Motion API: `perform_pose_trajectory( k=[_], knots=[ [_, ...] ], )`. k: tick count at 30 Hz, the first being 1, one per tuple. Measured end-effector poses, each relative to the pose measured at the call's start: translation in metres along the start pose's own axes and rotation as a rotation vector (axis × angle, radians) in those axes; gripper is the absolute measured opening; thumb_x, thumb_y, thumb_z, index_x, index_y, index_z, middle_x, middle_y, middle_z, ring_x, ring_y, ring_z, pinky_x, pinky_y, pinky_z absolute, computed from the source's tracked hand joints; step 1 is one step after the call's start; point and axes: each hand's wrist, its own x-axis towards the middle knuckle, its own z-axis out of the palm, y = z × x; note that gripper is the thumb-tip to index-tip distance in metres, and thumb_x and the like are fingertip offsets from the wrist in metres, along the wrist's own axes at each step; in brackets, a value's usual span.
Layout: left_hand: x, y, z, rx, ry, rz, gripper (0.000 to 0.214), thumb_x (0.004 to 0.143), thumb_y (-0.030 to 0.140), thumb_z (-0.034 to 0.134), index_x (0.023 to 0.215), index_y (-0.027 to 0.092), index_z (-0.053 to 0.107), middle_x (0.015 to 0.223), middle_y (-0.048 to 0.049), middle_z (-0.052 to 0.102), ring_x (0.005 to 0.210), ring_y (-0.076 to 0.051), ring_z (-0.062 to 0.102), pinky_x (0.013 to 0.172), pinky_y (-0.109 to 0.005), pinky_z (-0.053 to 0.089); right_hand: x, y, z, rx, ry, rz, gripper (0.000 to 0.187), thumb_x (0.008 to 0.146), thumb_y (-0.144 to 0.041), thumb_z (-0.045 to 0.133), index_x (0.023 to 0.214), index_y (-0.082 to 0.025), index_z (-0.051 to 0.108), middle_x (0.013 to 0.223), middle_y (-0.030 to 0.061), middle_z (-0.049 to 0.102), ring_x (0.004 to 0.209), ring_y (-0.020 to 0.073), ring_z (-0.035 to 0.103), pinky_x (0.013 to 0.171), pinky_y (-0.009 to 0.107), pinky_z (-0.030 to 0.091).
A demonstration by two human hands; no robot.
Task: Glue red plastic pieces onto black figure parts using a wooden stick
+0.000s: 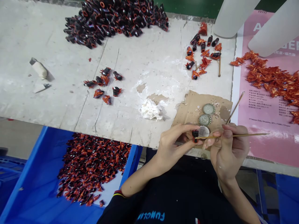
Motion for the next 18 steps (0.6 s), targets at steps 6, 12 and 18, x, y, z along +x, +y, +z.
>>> perform_pose_trajectory(
  k=[6,12,18],
  knots=[
    [0.0005,0.0001,0.0001,0.004,0.003,-0.011,0.027,0.080,0.012,0.073,0.106,0.020,0.068,0.083,-0.0002,0.069,0.069,-0.010,0.064,0.060,-0.015,0.053,-0.0010,-0.0004,0.0013,0.020,-0.014,-0.032,0.007,0.091,-0.021,0.061,0.094,-0.024,0.066,0.070,-0.0045,0.065,0.044,0.0091,0.056,0.037,0.021,0.046],
    [-0.0001,0.0002,0.0001,0.005,0.023,-0.020,0.030,0.080,0.009,0.072,0.107,0.020,0.068,0.083,-0.0004,0.069,0.068,-0.010,0.064,0.060,-0.016,0.053,-0.0024,-0.0006,0.0016,-0.039,0.001,-0.053,0.009,0.090,-0.020,0.062,0.094,-0.027,0.067,0.072,-0.0042,0.064,0.046,0.0100,0.056,0.038,0.024,0.047],
    [-0.0009,-0.0005,0.0005,-0.005,0.032,-0.031,0.029,0.080,0.013,0.073,0.108,0.021,0.069,0.083,-0.0010,0.070,0.068,-0.010,0.065,0.060,-0.017,0.054,-0.0038,-0.0003,0.0013,-0.047,-0.012,-0.068,0.012,0.090,-0.018,0.062,0.095,-0.027,0.068,0.073,-0.0031,0.063,0.045,0.0108,0.055,0.038,0.026,0.046]
  ],
)
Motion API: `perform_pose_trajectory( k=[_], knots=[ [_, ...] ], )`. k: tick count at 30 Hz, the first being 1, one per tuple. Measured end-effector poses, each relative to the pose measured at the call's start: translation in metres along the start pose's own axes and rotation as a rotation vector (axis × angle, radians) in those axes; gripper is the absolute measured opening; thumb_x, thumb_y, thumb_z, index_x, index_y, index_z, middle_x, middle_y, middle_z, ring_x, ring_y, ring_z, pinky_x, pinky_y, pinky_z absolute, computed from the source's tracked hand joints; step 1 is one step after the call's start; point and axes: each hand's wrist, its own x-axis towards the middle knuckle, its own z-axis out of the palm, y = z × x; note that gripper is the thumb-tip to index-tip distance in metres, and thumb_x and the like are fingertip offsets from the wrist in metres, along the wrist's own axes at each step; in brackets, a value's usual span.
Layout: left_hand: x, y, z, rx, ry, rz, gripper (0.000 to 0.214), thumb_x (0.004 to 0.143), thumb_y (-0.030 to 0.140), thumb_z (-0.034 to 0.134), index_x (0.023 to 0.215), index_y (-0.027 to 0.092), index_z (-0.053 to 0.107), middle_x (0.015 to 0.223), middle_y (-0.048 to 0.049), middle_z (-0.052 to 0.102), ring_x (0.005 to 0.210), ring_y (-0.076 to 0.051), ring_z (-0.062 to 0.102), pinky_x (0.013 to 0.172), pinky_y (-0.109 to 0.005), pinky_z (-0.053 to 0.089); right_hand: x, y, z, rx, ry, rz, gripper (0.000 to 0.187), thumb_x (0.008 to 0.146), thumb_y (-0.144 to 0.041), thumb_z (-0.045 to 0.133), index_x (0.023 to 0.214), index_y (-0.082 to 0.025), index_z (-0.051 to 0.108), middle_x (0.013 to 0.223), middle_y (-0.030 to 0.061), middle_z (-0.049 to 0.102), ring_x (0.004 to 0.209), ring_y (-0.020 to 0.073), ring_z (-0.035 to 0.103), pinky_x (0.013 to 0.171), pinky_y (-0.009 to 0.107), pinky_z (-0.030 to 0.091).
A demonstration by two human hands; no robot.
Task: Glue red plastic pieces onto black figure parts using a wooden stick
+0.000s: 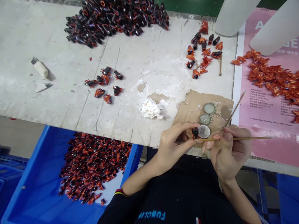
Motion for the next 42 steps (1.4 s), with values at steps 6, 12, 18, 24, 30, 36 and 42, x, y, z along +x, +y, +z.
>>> perform_pose_trajectory(
  k=[6,12,18,24,30,36,42],
  knots=[
    [0.000,-0.001,0.001,-0.022,0.005,-0.032,0.027,0.080,0.015,0.073,0.107,0.021,0.070,0.084,-0.0015,0.071,0.068,-0.011,0.065,0.059,-0.018,0.054,0.005,-0.002,-0.002,0.039,0.041,0.014,0.009,0.091,-0.024,0.061,0.093,-0.029,0.068,0.067,-0.0044,0.060,0.042,0.0090,0.049,0.032,0.021,0.037],
    [0.001,-0.002,0.001,-0.040,0.019,-0.032,0.028,0.077,0.019,0.078,0.103,0.020,0.071,0.075,0.0006,0.066,0.062,-0.009,0.061,0.057,-0.017,0.052,0.036,-0.020,-0.018,-0.172,0.009,-0.384,0.005,0.087,-0.032,0.068,0.090,-0.033,0.072,0.072,-0.0031,0.056,0.058,0.0091,0.057,0.047,0.023,0.048],
    [0.001,-0.001,-0.001,-0.055,0.023,-0.068,0.024,0.077,0.018,0.077,0.100,0.020,0.072,0.080,-0.0009,0.070,0.064,-0.011,0.063,0.059,-0.019,0.055,0.103,-0.038,-0.083,-0.793,0.023,-0.441,0.039,0.101,-0.033,0.038,0.137,-0.039,0.049,0.119,0.0008,0.065,0.111,0.0168,0.062,0.089,0.040,0.048],
    [0.002,0.002,-0.001,-0.050,0.030,-0.088,0.023,0.076,0.021,0.078,0.099,0.019,0.073,0.076,-0.0011,0.070,0.061,-0.011,0.063,0.056,-0.020,0.055,0.167,-0.034,-0.135,-1.182,0.063,-0.161,0.021,0.067,0.001,0.072,0.077,-0.018,0.074,0.084,0.0027,0.071,0.093,0.0182,0.065,0.092,0.046,0.037],
    [0.003,0.003,0.000,-0.057,0.034,-0.121,0.024,0.074,0.021,0.078,0.098,0.018,0.073,0.074,-0.0014,0.069,0.061,-0.011,0.061,0.057,-0.020,0.054,0.179,-0.027,-0.134,-1.381,0.005,-0.165,0.008,0.065,-0.013,0.079,0.070,-0.013,0.073,0.071,0.0004,0.061,0.086,0.0180,0.057,0.087,0.044,0.031],
    [0.004,0.005,0.000,-0.090,0.020,-0.142,0.023,0.074,0.019,0.078,0.096,0.019,0.073,0.071,-0.0002,0.067,0.062,-0.011,0.062,0.057,-0.018,0.053,0.175,-0.017,-0.130,-1.386,-0.039,-0.141,0.022,0.058,-0.006,0.082,0.054,-0.015,0.062,0.054,-0.0093,0.031,0.058,0.0077,0.023,0.072,0.037,0.027],
    [0.005,0.012,-0.003,-0.118,0.037,-0.115,0.024,0.071,0.014,0.079,0.093,0.021,0.074,0.074,0.0009,0.069,0.062,-0.010,0.062,0.058,-0.016,0.055,0.148,-0.021,-0.140,-1.317,-0.122,-0.212,0.014,0.071,-0.006,0.073,0.071,-0.020,0.069,0.070,-0.0002,0.052,0.066,0.0140,0.044,0.071,0.034,0.035]
  ],
)
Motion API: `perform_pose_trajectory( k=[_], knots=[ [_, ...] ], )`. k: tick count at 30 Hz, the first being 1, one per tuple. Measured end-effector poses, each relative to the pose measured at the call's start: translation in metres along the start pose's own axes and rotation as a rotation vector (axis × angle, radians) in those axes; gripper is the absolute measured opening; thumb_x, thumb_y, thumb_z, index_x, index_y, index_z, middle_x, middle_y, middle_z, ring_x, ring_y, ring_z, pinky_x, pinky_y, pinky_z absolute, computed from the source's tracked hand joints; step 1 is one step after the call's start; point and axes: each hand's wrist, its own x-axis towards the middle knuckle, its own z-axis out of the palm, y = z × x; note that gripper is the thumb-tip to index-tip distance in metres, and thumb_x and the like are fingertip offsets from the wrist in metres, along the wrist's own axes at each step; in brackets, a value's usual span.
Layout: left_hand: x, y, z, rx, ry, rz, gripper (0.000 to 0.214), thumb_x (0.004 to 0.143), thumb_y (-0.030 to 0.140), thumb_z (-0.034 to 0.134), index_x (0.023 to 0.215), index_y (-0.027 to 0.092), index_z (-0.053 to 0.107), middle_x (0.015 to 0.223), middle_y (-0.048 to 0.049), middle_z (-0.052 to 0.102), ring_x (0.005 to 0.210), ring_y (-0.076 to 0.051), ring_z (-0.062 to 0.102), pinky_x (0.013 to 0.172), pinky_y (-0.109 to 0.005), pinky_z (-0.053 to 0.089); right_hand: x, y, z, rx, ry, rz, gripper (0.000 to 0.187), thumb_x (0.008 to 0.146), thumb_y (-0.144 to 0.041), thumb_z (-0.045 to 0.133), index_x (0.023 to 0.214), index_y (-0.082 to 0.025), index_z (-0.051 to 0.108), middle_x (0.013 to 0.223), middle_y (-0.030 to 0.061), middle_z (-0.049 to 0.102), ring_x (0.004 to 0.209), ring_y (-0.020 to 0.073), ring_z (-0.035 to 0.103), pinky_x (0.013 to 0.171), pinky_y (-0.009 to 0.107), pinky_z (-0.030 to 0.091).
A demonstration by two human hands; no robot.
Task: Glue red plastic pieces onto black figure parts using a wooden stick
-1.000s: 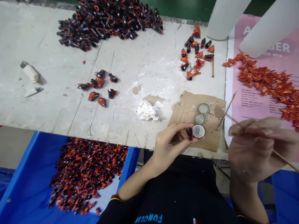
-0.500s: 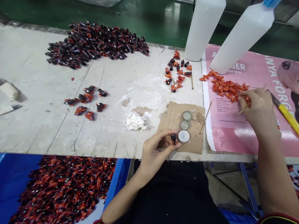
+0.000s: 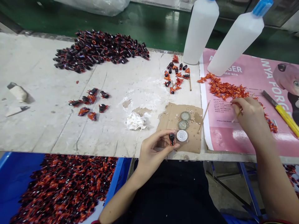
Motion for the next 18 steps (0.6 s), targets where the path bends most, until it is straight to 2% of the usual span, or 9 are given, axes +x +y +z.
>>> perform_pose_trajectory(
  k=[3,6,9,12,14,18],
  knots=[
    [0.000,0.004,0.000,0.008,0.004,0.025,0.027,0.070,0.011,0.079,0.094,0.022,0.074,0.074,0.0020,0.069,0.063,-0.008,0.062,0.060,-0.013,0.054,-0.017,0.005,-0.002,-0.005,-0.030,-0.037,0.009,0.073,-0.012,0.070,0.074,-0.021,0.066,0.080,0.0046,0.062,0.078,0.0199,0.055,0.076,0.035,0.041],
    [0.001,0.006,0.002,0.007,-0.014,0.050,0.030,0.071,0.008,0.078,0.096,0.024,0.074,0.074,0.0037,0.069,0.064,-0.006,0.062,0.061,-0.010,0.053,-0.029,0.011,0.001,-0.052,-0.012,-0.043,0.001,0.079,-0.020,0.061,0.079,-0.020,0.060,0.084,0.0079,0.063,0.081,0.0241,0.056,0.078,0.039,0.044],
    [0.001,0.007,0.004,0.004,-0.038,0.068,0.033,0.071,0.006,0.077,0.097,0.025,0.073,0.075,0.0044,0.069,0.066,-0.006,0.062,0.063,-0.009,0.053,-0.034,0.016,0.006,-0.099,0.040,-0.024,0.011,0.083,-0.026,0.055,0.090,-0.019,0.055,0.082,0.0094,0.061,0.077,0.0255,0.055,0.074,0.040,0.045],
    [0.001,0.007,0.007,0.017,-0.049,0.088,0.032,0.071,0.005,0.077,0.096,0.025,0.073,0.073,0.0048,0.067,0.065,-0.005,0.061,0.064,-0.009,0.053,-0.034,0.017,0.010,-0.138,0.061,-0.042,0.018,0.085,-0.034,0.056,0.094,-0.017,0.054,0.083,0.0107,0.059,0.080,0.0258,0.054,0.077,0.041,0.046],
    [0.001,0.008,0.008,0.027,-0.053,0.116,0.032,0.071,0.005,0.078,0.096,0.023,0.073,0.071,0.0046,0.067,0.064,-0.006,0.060,0.063,-0.010,0.053,-0.032,0.017,0.010,-0.159,0.053,-0.077,0.020,0.087,-0.034,0.057,0.096,-0.016,0.056,0.090,0.0130,0.059,0.085,0.0259,0.053,0.082,0.041,0.045],
    [0.002,0.010,0.009,0.048,-0.065,0.157,0.030,0.071,0.007,0.078,0.097,0.021,0.073,0.071,0.0028,0.067,0.064,-0.008,0.060,0.062,-0.013,0.054,-0.022,0.020,0.009,-0.169,-0.006,-0.162,0.021,0.089,-0.022,0.058,0.107,-0.012,0.062,0.100,0.0158,0.059,0.093,0.0246,0.051,0.090,0.039,0.042]
  ],
)
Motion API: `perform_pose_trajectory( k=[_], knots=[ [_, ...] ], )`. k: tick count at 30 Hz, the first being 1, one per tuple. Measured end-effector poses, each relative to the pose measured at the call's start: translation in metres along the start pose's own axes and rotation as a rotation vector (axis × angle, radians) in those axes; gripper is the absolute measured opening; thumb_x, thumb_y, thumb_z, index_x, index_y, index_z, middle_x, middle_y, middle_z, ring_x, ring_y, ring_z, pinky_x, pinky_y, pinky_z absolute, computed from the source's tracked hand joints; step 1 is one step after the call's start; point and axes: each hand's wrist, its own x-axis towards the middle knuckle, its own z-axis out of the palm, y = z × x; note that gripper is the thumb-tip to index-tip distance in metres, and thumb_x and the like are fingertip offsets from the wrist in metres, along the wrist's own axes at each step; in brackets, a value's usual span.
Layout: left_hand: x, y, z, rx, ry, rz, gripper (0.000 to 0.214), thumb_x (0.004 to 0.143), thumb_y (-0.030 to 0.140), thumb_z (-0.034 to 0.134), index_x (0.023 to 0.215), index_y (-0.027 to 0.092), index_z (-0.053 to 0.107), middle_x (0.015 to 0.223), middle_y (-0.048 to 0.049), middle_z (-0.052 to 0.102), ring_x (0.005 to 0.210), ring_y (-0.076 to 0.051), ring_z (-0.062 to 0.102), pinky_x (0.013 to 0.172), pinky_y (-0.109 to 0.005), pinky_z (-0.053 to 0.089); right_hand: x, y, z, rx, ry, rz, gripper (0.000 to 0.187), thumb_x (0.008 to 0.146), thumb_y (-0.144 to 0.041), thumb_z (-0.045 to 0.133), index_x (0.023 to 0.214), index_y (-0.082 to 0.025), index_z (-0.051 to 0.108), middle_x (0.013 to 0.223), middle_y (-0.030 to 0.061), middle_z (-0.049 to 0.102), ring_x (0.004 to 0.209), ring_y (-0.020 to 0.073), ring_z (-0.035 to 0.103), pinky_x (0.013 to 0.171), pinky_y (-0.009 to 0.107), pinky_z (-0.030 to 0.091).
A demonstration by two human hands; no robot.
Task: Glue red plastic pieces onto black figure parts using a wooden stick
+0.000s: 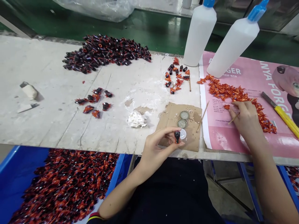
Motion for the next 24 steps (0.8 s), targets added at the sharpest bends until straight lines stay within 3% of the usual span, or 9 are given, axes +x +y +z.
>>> perform_pose_trajectory(
  k=[6,14,18,24],
  knots=[
    [0.003,-0.001,0.000,0.021,-0.006,0.029,0.031,0.073,0.008,0.077,0.099,0.021,0.072,0.070,0.0035,0.064,0.064,-0.007,0.058,0.062,-0.013,0.052,0.017,0.005,-0.001,0.036,-0.107,-0.083,0.009,0.090,-0.020,0.060,0.091,-0.015,0.066,0.088,0.0101,0.059,0.085,0.0193,0.053,0.086,0.033,0.044],
    [0.006,-0.002,0.004,0.015,-0.029,0.013,0.028,0.074,0.010,0.077,0.099,0.020,0.072,0.070,0.0024,0.063,0.062,-0.008,0.058,0.059,-0.016,0.051,0.005,-0.020,-0.009,0.076,0.005,0.001,0.008,0.086,-0.014,0.059,0.081,-0.018,0.055,0.083,0.0082,0.055,0.077,0.0188,0.049,0.076,0.035,0.041],
    [0.007,-0.004,0.005,0.005,-0.033,0.011,0.028,0.076,0.011,0.076,0.102,0.020,0.071,0.072,0.0016,0.063,0.064,-0.009,0.058,0.060,-0.017,0.051,-0.012,-0.054,-0.030,0.315,0.024,0.051,0.008,0.090,-0.023,0.055,0.082,-0.020,0.054,0.073,0.0009,0.052,0.060,0.0123,0.045,0.059,0.028,0.036],
    [0.013,-0.011,0.012,0.088,-0.052,0.194,0.025,0.081,0.014,0.073,0.105,0.020,0.067,0.081,-0.0007,0.068,0.065,-0.009,0.059,0.060,-0.017,0.052,-0.049,-0.125,-0.056,0.745,-0.204,0.014,0.010,0.096,-0.022,0.049,0.087,-0.023,0.052,0.074,-0.0028,0.048,0.062,0.0097,0.043,0.054,0.021,0.036]
  ],
)
